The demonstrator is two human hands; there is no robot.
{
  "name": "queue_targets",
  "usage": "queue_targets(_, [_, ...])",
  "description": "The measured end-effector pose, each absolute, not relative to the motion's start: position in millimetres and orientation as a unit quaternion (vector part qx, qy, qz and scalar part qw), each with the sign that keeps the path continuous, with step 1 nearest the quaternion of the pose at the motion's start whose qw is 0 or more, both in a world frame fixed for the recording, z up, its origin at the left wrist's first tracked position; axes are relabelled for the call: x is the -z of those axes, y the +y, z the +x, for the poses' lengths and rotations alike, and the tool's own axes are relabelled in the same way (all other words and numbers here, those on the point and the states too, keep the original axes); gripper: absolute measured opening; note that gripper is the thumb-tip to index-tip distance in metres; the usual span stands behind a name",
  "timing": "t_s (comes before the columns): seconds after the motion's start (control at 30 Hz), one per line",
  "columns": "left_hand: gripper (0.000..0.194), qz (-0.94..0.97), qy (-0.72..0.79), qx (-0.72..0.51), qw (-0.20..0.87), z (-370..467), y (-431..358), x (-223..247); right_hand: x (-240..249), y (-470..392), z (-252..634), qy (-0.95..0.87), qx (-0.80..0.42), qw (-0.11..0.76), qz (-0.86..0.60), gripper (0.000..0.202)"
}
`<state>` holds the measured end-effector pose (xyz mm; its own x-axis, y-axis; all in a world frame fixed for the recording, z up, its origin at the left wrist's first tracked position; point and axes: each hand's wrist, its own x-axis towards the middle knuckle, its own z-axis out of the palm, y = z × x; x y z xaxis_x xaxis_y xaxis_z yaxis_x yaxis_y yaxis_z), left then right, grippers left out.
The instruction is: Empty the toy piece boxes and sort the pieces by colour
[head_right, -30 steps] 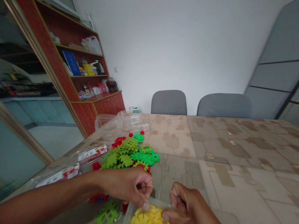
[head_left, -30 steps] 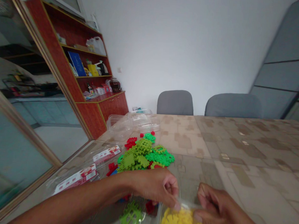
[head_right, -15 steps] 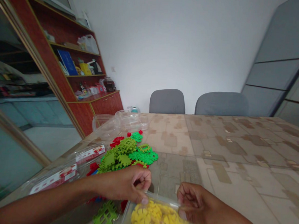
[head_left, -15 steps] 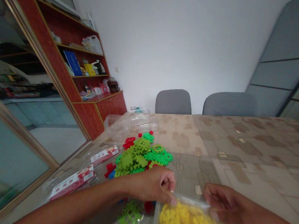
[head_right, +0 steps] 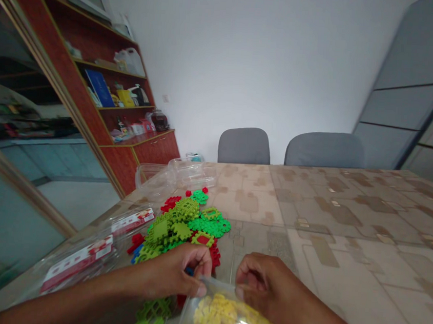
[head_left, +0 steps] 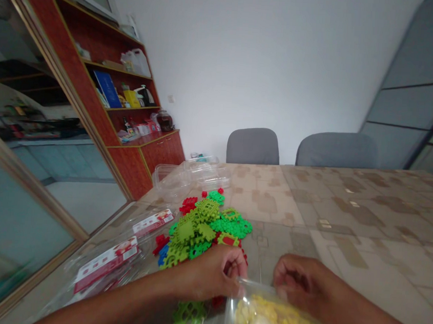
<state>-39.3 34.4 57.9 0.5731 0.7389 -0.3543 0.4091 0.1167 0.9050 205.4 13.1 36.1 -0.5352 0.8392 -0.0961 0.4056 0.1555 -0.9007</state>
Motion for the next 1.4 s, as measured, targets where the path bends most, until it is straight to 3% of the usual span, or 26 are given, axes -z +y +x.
queue_targets(0.17, [0.02, 0.651, 0.441, -0.163, 0.596, -37.1, 32.6, -53.8, -45.3, 18.5, 166.6, -0.737, -0.462, 0.214, -0.445, 0.012])
queue_targets(0.5, [0.032, 0.543, 0.47, -0.18, 0.672, -55.1, 21.2, -50.7, -39.5, 17.0, 151.7, -0.701, -0.519, 0.247, -0.423, 0.006])
queue_targets(0.7, [0.033, 0.523, 0.458, -0.198, 0.691, -49.7, 19.3, -50.0, -45.7, 15.2, 151.6, -0.723, -0.494, 0.276, -0.396, 0.009])
queue_targets(0.83, [0.033, 0.528, 0.461, -0.18, 0.69, -50.4, 20.9, -55.2, -48.4, 15.8, 150.6, -0.726, -0.511, 0.238, -0.393, 0.007])
queue_targets(0.97, [0.038, 0.539, 0.457, -0.122, 0.698, -53.2, 23.5, -57.0, -48.4, 15.9, 141.9, -0.753, -0.43, 0.205, -0.455, 0.017])
queue_targets(1.4, [0.048, 0.529, 0.475, -0.122, 0.693, -44.3, 26.2, -59.8, -51.5, 16.4, 135.6, -0.77, -0.381, 0.188, -0.476, 0.023])
